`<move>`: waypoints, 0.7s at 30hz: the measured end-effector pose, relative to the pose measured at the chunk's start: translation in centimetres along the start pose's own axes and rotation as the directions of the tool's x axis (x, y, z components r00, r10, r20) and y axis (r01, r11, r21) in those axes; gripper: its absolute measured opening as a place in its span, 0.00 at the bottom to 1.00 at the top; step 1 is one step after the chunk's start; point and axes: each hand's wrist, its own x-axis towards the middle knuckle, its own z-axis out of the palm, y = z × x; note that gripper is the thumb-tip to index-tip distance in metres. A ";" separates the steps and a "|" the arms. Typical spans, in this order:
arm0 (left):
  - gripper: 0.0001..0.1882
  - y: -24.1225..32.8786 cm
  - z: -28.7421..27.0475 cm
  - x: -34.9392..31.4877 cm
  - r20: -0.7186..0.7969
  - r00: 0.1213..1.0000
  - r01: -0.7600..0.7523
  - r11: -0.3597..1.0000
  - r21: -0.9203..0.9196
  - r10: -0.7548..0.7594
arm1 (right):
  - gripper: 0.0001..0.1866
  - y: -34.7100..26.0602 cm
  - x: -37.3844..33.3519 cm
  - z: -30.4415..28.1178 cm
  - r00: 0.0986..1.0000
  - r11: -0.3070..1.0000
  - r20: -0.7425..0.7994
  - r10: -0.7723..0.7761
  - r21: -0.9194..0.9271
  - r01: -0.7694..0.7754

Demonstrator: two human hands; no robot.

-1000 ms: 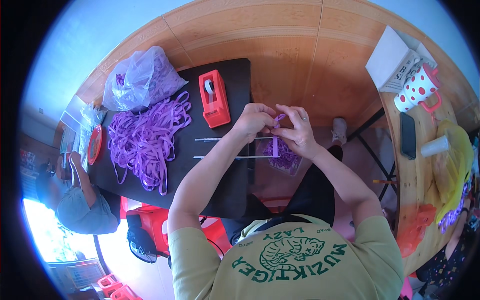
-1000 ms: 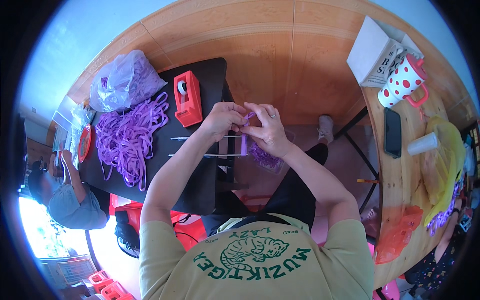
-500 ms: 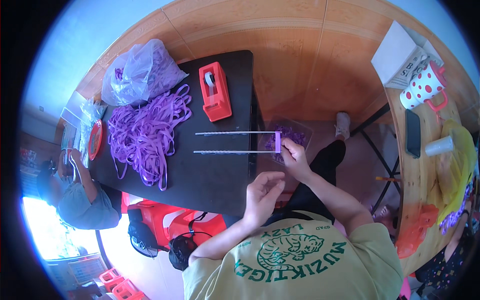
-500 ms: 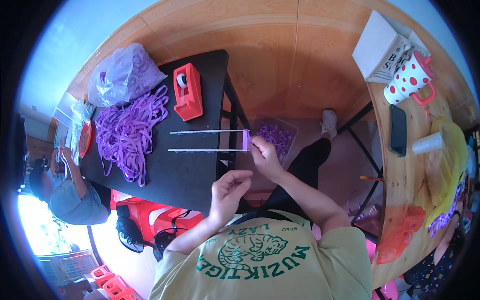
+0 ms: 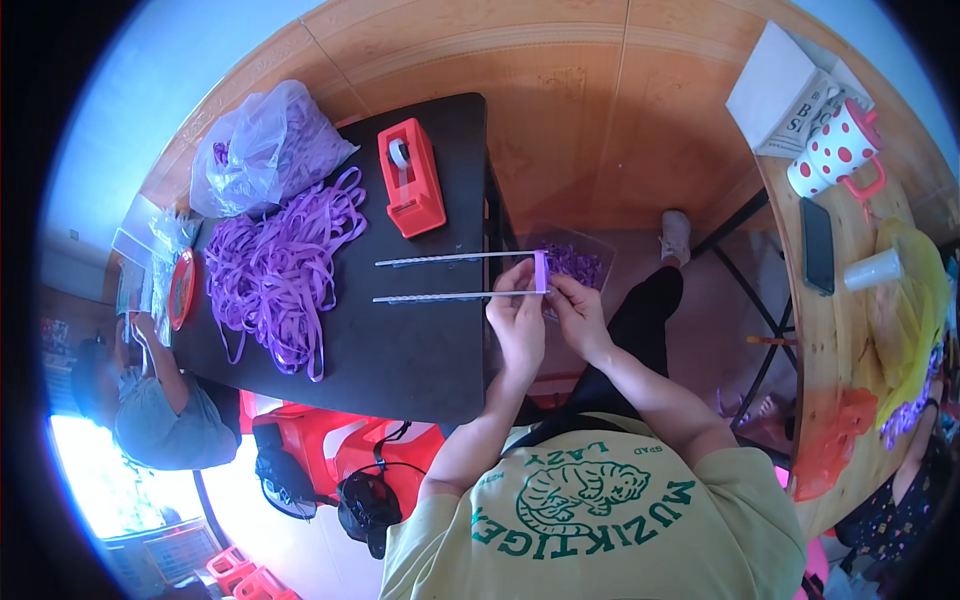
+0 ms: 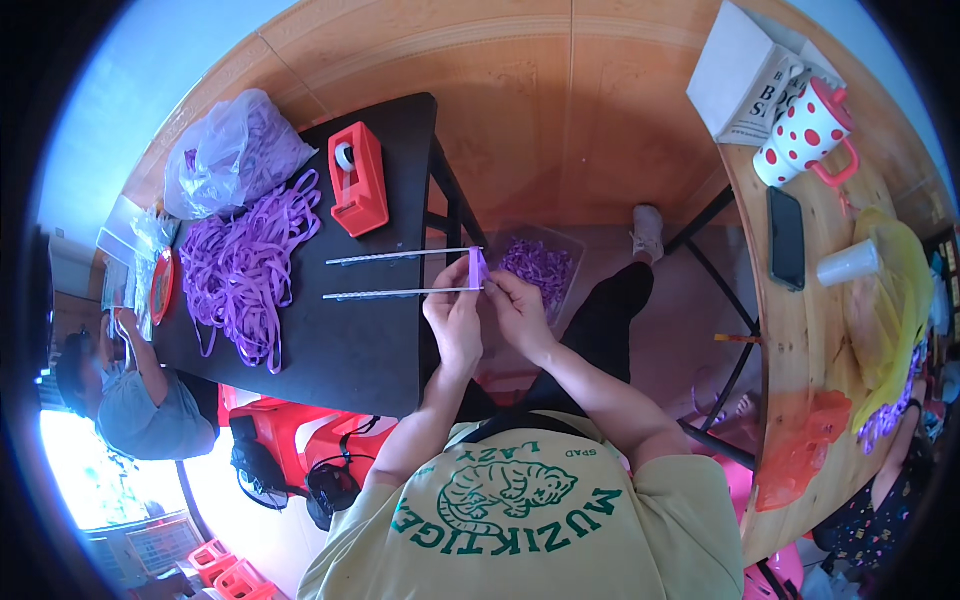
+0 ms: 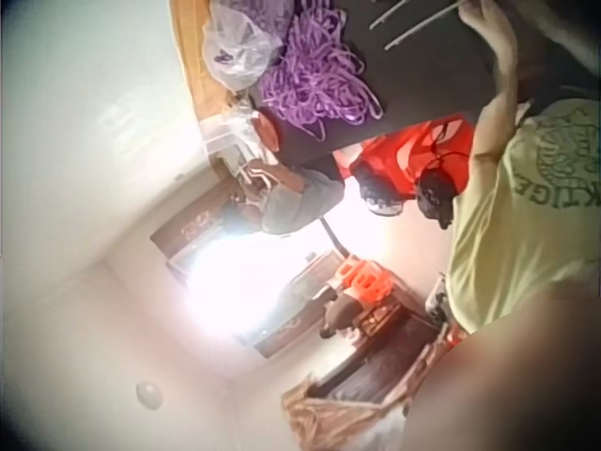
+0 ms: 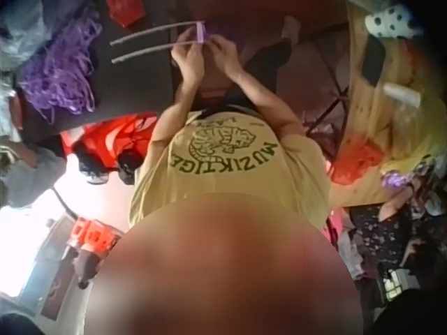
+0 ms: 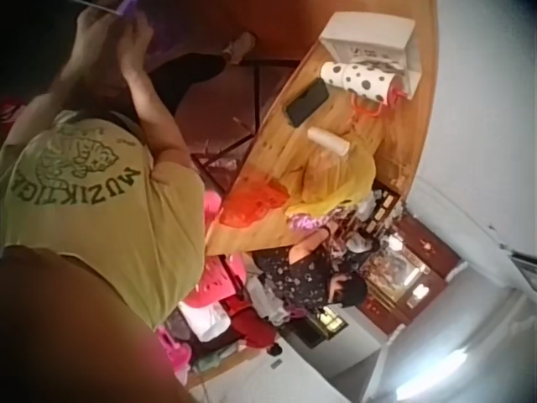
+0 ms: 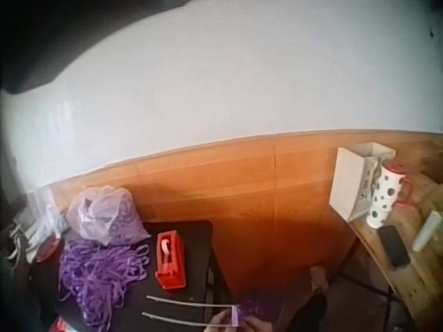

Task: Weaving purple ribbons around two parallel metal rods to create a lace pattern.

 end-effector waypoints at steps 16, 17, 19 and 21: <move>0.05 -1.3 -0.4 1.8 0.163 0.986 0.058 0.979 -0.195 -0.026 | 0.07 -1.4 -0.2 -0.8 0.999 0.978 -0.026 0.036 0.206 -0.030; 0.05 -1.2 -0.5 1.9 0.164 0.986 0.060 0.979 -0.193 -0.028 | 0.08 -1.7 -0.2 -0.7 0.998 0.976 -0.056 0.010 0.217 0.003; 0.05 -1.2 -0.6 1.9 0.167 0.985 0.090 0.973 -0.214 -0.055 | 0.10 -1.7 -0.2 -0.8 0.996 0.973 -0.087 -0.016 0.228 0.035; 0.06 -1.4 -0.7 1.9 0.159 0.985 0.092 0.973 -0.211 -0.059 | 0.08 -1.5 -0.1 -1.2 0.998 0.980 -0.065 -0.024 0.194 0.036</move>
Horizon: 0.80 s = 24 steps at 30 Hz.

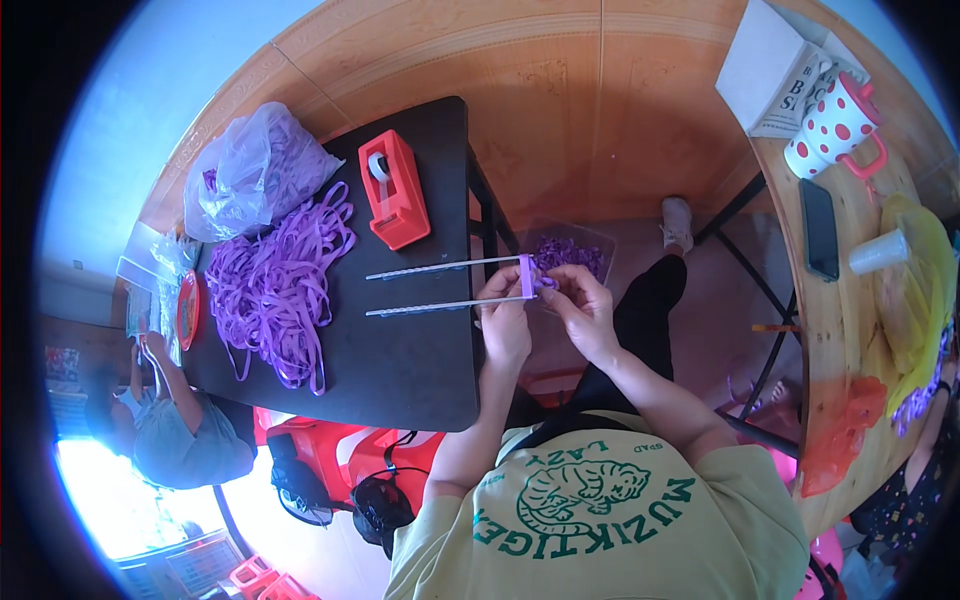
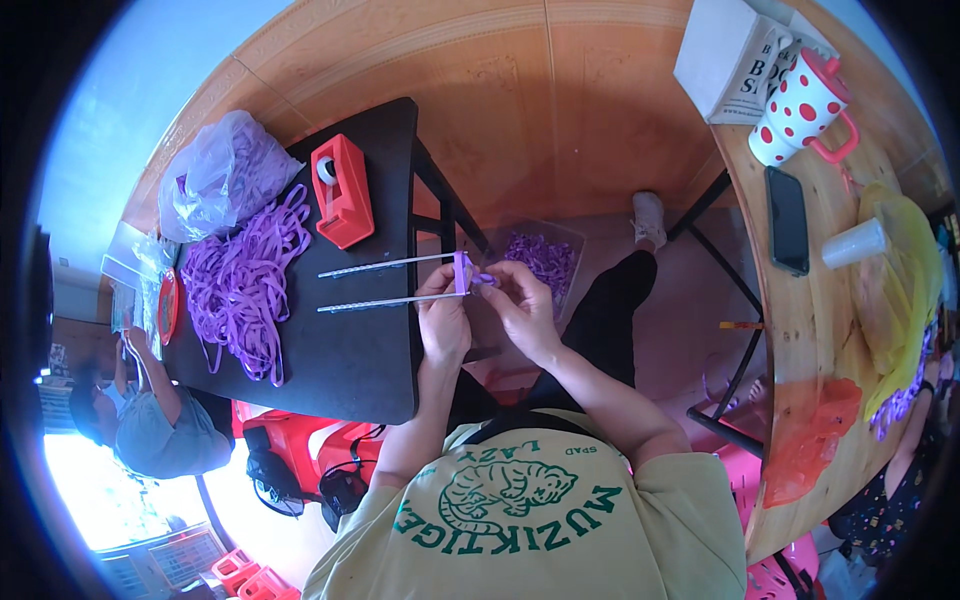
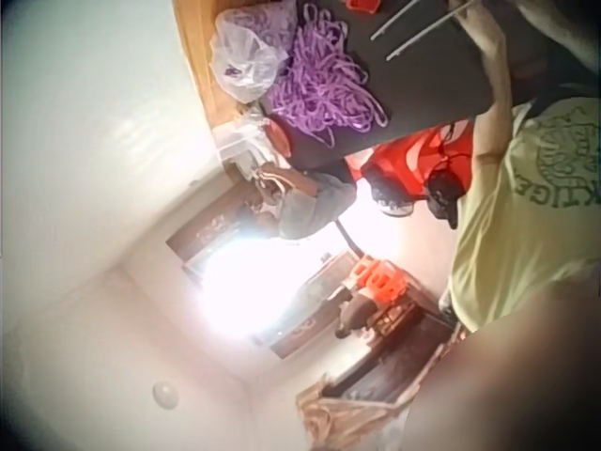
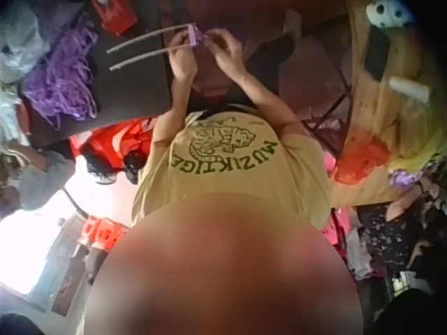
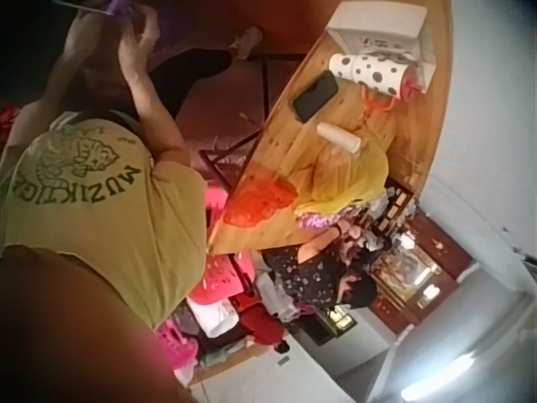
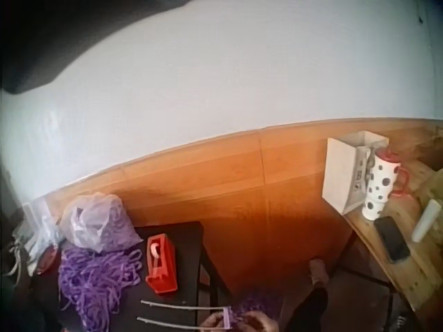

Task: Weaving purple ribbons around two parallel metal rods to create a lace pattern.

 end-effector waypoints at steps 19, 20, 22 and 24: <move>0.08 -0.8 -0.6 0.1 0.011 1.000 -0.024 0.996 -0.086 0.025 | 0.08 -0.5 0.3 1.2 0.977 0.965 -0.194 0.093 0.260 -0.040; 0.08 -0.8 -0.5 0.1 0.010 1.000 -0.026 0.996 -0.087 0.027 | 0.08 -0.7 0.3 1.2 0.978 0.949 -0.167 0.126 0.306 -0.070; 0.08 -0.7 -0.5 0.1 0.010 1.000 -0.028 0.995 -0.095 0.029 | 0.08 -1.1 0.3 1.3 0.978 0.931 -0.136 0.158 0.350 -0.102; 0.08 -0.9 -0.5 0.1 0.009 0.999 -0.049 0.995 -0.087 0.050 | 0.06 -1.4 0.4 1.5 0.969 0.853 -0.075 0.236 0.495 -0.169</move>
